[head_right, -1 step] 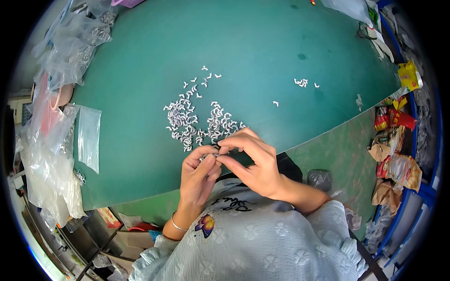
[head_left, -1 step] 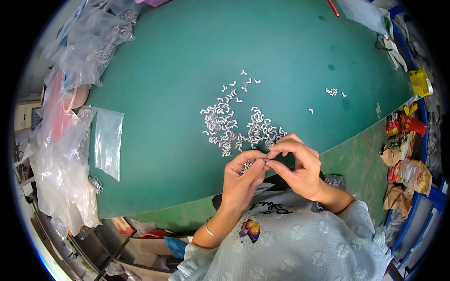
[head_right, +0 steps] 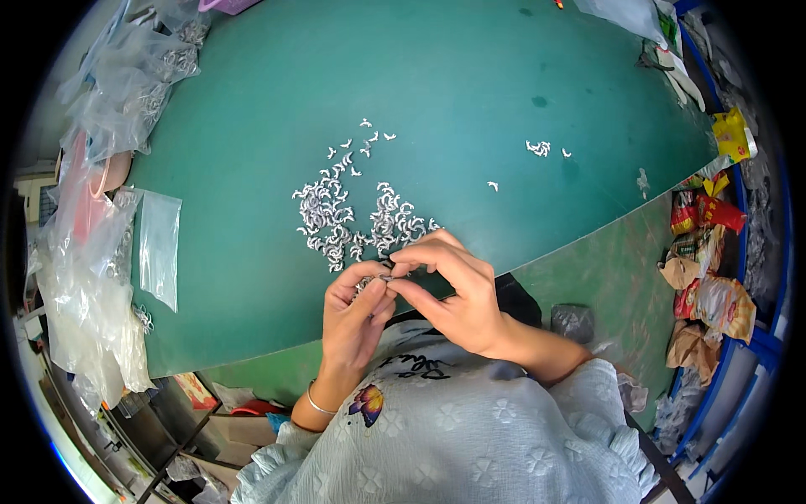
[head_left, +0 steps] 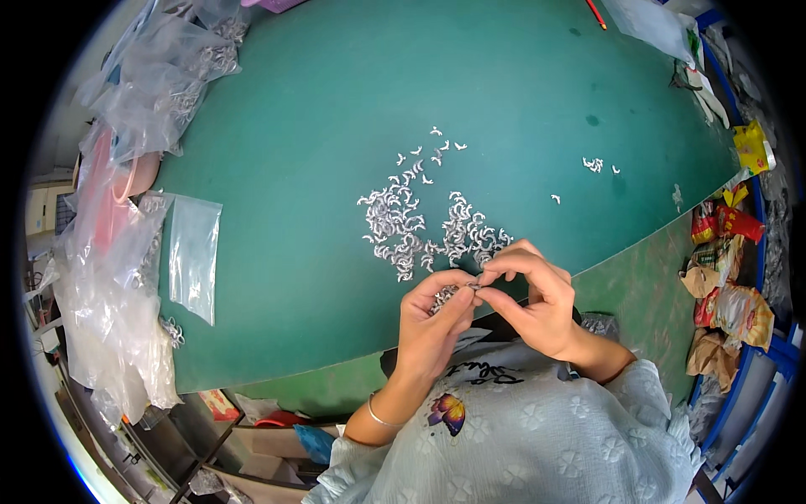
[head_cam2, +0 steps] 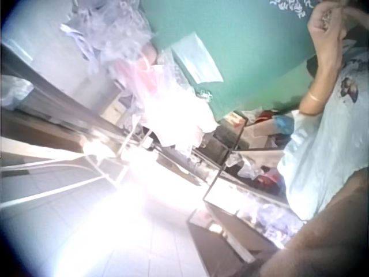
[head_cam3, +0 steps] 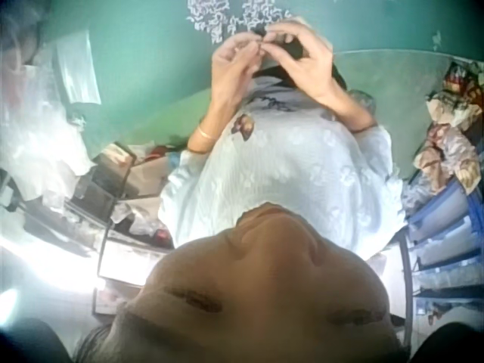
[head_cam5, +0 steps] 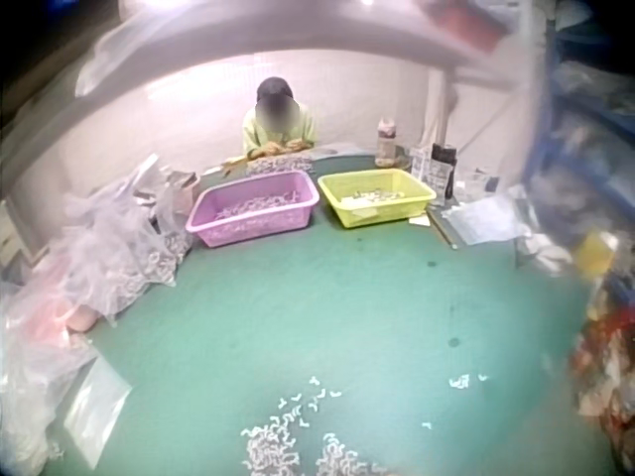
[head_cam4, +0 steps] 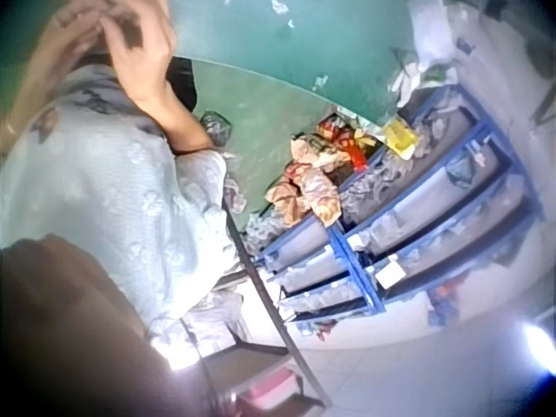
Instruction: The person sits at a green workbench and repeatedly picks up small silver metal hooks and screws. They insert the screws into the hooks by hand and place the assembled units into a pile on the table. The person continues this repetitive assembly process throughout the clip.
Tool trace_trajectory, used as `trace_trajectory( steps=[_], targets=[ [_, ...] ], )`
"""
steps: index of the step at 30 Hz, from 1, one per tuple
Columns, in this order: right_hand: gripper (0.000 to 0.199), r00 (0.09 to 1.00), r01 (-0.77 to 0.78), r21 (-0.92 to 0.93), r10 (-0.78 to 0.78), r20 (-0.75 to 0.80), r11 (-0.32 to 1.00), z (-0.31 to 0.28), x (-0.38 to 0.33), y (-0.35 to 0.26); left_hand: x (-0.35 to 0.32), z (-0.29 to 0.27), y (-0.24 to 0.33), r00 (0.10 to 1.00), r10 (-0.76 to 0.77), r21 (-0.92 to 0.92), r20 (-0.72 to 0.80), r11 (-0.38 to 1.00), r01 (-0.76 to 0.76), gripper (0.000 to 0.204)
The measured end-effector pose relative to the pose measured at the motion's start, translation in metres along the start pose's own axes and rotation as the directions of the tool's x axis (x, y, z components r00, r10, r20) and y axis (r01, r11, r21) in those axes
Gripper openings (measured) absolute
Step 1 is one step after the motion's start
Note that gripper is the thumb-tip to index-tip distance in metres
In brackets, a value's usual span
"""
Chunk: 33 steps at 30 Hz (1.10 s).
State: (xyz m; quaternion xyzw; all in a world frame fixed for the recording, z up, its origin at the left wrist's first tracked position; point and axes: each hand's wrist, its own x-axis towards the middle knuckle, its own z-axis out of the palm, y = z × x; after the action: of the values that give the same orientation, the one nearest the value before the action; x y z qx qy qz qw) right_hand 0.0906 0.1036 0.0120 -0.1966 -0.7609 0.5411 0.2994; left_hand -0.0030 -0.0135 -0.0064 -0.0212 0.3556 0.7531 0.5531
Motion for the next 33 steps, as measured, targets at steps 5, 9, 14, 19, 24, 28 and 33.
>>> trace_trajectory(
  steps=[5,9,14,19,24,28,33],
  targets=[
    [0.03,0.987,0.147,-0.091,-0.152,-0.054,0.985,0.0,-0.002,-0.003,-0.005,0.005,0.001,0.995,0.083,0.239,-0.046,0.969,-0.07,0.012],
    [0.029,0.972,0.226,-0.122,-0.233,-0.045,0.967,0.0,-0.004,-0.003,-0.007,0.009,0.002,0.992,0.117,0.299,-0.049,0.949,-0.097,0.012],
    [0.029,0.958,0.282,-0.164,-0.288,-0.01,0.945,-0.002,-0.004,-0.005,-0.008,0.01,0.001,0.987,0.16,0.335,-0.023,0.931,-0.143,0.012],
    [0.028,0.954,0.293,-0.176,-0.299,-0.009,0.94,-0.003,-0.003,-0.008,-0.008,0.01,0.001,0.978,0.207,0.367,0.025,0.908,-0.201,0.011],
    [0.028,0.96,0.274,-0.145,-0.28,-0.024,0.951,-0.003,-0.004,-0.009,-0.008,0.011,0.001,0.976,0.214,0.364,0.039,0.907,-0.213,0.011],
    [0.028,0.959,0.276,-0.15,-0.282,-0.02,0.949,-0.003,-0.004,-0.009,-0.008,0.011,0.0,0.974,0.22,0.372,0.046,0.901,-0.221,0.011],
    [0.028,0.977,0.204,-0.102,-0.209,-0.049,0.974,-0.003,-0.006,-0.009,-0.008,0.013,0.001,0.978,0.206,0.393,0.043,0.896,-0.206,0.01]
  ],
)
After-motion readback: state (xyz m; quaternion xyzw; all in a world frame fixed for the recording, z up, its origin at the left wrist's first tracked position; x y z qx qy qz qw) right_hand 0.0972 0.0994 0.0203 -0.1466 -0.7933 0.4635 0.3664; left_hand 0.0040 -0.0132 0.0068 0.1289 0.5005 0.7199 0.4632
